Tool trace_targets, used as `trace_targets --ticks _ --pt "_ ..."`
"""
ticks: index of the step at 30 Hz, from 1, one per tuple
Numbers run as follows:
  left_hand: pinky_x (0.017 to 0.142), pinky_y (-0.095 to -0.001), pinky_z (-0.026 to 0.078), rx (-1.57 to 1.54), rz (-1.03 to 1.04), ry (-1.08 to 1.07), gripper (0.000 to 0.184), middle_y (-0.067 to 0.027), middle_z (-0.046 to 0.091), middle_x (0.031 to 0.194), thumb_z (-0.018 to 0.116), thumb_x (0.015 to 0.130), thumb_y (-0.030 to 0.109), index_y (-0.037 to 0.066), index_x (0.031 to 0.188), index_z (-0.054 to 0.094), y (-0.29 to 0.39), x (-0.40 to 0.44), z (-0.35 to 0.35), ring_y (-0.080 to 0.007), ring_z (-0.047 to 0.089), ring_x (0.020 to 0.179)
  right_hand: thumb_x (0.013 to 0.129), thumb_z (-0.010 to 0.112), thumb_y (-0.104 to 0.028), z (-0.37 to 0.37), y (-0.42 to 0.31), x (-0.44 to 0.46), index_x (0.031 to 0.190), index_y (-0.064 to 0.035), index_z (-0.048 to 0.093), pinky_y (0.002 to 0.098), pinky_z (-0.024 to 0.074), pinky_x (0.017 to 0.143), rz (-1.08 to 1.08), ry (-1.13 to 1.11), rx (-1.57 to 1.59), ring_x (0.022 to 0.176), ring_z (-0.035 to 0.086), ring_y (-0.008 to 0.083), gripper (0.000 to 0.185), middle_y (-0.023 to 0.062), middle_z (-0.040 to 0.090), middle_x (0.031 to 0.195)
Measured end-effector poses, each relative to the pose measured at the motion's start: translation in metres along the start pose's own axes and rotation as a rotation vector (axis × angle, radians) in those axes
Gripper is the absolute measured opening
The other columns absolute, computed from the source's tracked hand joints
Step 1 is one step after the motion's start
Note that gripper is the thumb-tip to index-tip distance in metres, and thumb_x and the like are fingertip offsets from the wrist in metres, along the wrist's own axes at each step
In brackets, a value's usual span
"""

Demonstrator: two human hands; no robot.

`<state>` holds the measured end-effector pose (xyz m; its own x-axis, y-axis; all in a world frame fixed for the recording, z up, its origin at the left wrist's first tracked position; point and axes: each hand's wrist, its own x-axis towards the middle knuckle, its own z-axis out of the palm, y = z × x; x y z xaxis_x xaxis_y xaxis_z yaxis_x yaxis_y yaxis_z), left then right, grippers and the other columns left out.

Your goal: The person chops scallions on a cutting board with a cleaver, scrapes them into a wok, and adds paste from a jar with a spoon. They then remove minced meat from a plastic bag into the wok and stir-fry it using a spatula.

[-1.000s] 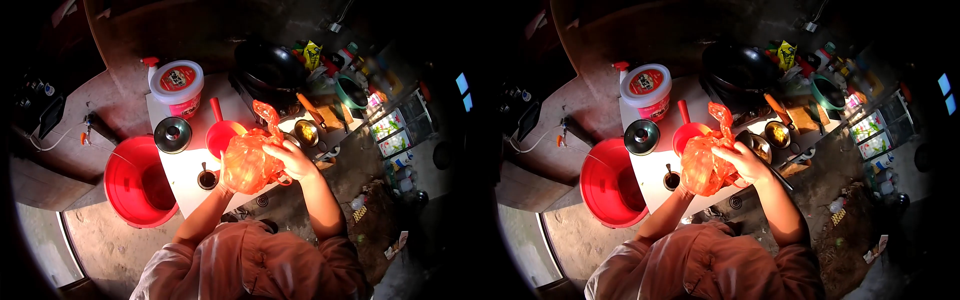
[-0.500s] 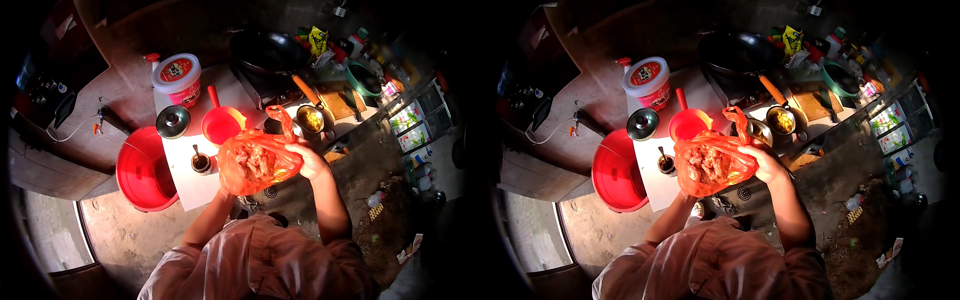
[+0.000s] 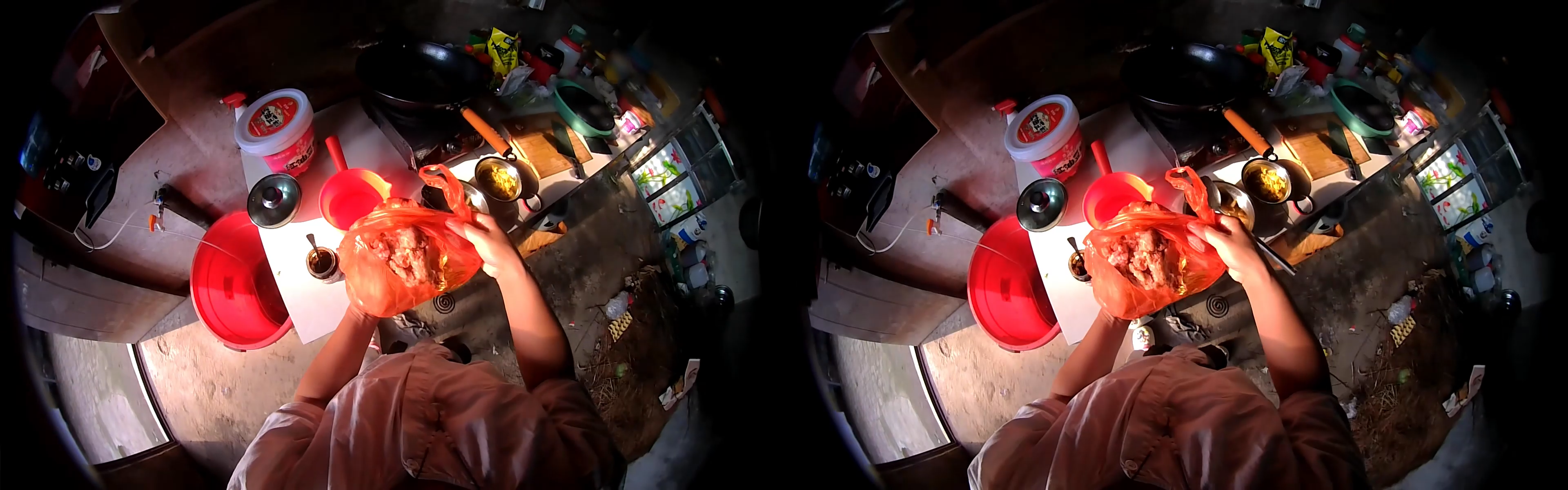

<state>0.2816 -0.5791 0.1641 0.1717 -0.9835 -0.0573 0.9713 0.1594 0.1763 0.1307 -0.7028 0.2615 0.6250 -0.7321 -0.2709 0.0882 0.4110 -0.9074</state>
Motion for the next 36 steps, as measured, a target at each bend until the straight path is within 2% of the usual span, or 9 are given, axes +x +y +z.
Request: trace_targets --ticks 4,7,9,12,15,20,22,23,36 --pt "0.093 -0.0463 0.038 -0.045 -0.060 0.008 0.053 -0.0122 0.045 0.121 0.047 0.082 0.042 0.007 0.122 0.040 0.009 -0.003 0.002 -0.0292 0.046 0.109 0.080 0.060 -0.020 0.009 0.008 0.015 0.102 -0.0024 0.054 0.0273 0.0470 0.075 0.053 0.127 -0.020 0.083 0.057 0.0112 0.029 0.0059 0.059 0.094" --pt "0.094 -0.0456 0.036 -0.126 -0.145 -0.022 0.048 -0.0124 0.045 0.121 0.043 0.085 0.036 0.006 0.122 0.039 0.020 -0.008 0.015 -0.0284 0.045 0.109 0.085 0.050 -0.035 0.011 0.010 0.030 0.107 -0.0068 0.053 0.0305 0.0454 0.078 0.234 -0.046 0.117 0.092 0.054 0.0118 0.037 0.0027 0.057 0.103" --pt "0.096 -0.0450 0.033 -0.175 -0.182 -0.062 0.043 -0.0123 0.045 0.121 0.039 0.088 0.031 0.005 0.122 0.037 0.026 -0.010 0.021 -0.0273 0.044 0.110 0.085 0.050 -0.034 0.015 0.008 0.040 0.107 -0.0076 0.053 0.0298 0.0446 0.079 0.229 -0.129 0.189 0.091 0.054 0.0120 0.034 0.0018 0.058 0.101" --pt "0.089 -0.0442 0.042 -0.175 -0.192 0.009 0.047 -0.0138 0.048 0.118 0.047 0.084 0.035 0.004 0.119 0.042 0.029 -0.011 0.021 -0.0287 0.049 0.105 0.087 0.045 -0.028 0.028 -0.002 0.050 0.103 -0.0087 0.054 0.0287 0.0428 0.082 0.250 -0.175 0.254 0.091 0.054 0.0123 0.027 0.0021 0.058 0.097" --pt "0.082 -0.0387 0.048 -0.127 -0.227 0.012 0.043 -0.0150 0.051 0.113 0.052 0.083 0.027 0.002 0.117 0.043 0.037 -0.012 0.012 -0.0265 0.054 0.098 0.087 0.043 -0.025 0.035 -0.006 0.062 0.102 -0.0078 0.054 0.0292 0.0429 0.082 0.186 -0.209 0.111 0.093 0.054 0.0153 0.025 0.0062 0.058 0.101" --pt "0.083 -0.0383 0.047 -0.188 -0.155 -0.038 0.043 -0.0152 0.051 0.112 0.050 0.084 0.028 0.002 0.117 0.043 0.037 -0.015 0.006 -0.0264 0.053 0.099 0.085 0.046 -0.029 0.060 -0.009 0.070 0.103 -0.0067 0.054 0.0303 0.0429 0.082 0.275 -0.120 0.097 0.094 0.054 0.0168 0.030 0.0071 0.058 0.103" --pt "0.084 -0.0394 0.046 -0.216 -0.165 -0.047 0.043 -0.0153 0.051 0.113 0.050 0.084 0.029 0.002 0.117 0.043 0.038 -0.016 0.007 -0.0270 0.053 0.099 0.085 0.047 -0.026 0.053 0.006 0.088 0.104 -0.0055 0.052 0.0317 0.0438 0.082 0.356 -0.268 0.149 0.092 0.055 0.0175 0.028 0.0069 0.058 0.099" --pt "0.084 -0.0400 0.046 -0.232 -0.181 -0.051 0.043 -0.0154 0.051 0.113 0.049 0.084 0.029 0.002 0.117 0.043 0.041 -0.017 0.009 -0.0273 0.053 0.100 0.085 0.048 -0.024 0.045 0.015 0.080 0.107 -0.0052 0.052 0.0298 0.0427 0.084 0.109 -0.416 0.151 0.095 0.053 0.0162 0.029 0.0076 0.056 0.103" --pt "0.088 -0.0475 0.040 -0.386 -0.279 -0.084 0.045 -0.0161 0.048 0.117 0.043 0.086 0.033 0.002 0.119 0.042 0.051 -0.024 0.015 -0.0311 0.049 0.103 0.082 0.052 -0.021 0.051 0.077 0.103 0.109 -0.0014 0.050 0.0318 0.0439 0.084 0.223 -0.614 0.327 0.096 0.053 0.0183 0.034 0.0095 0.054 0.107"
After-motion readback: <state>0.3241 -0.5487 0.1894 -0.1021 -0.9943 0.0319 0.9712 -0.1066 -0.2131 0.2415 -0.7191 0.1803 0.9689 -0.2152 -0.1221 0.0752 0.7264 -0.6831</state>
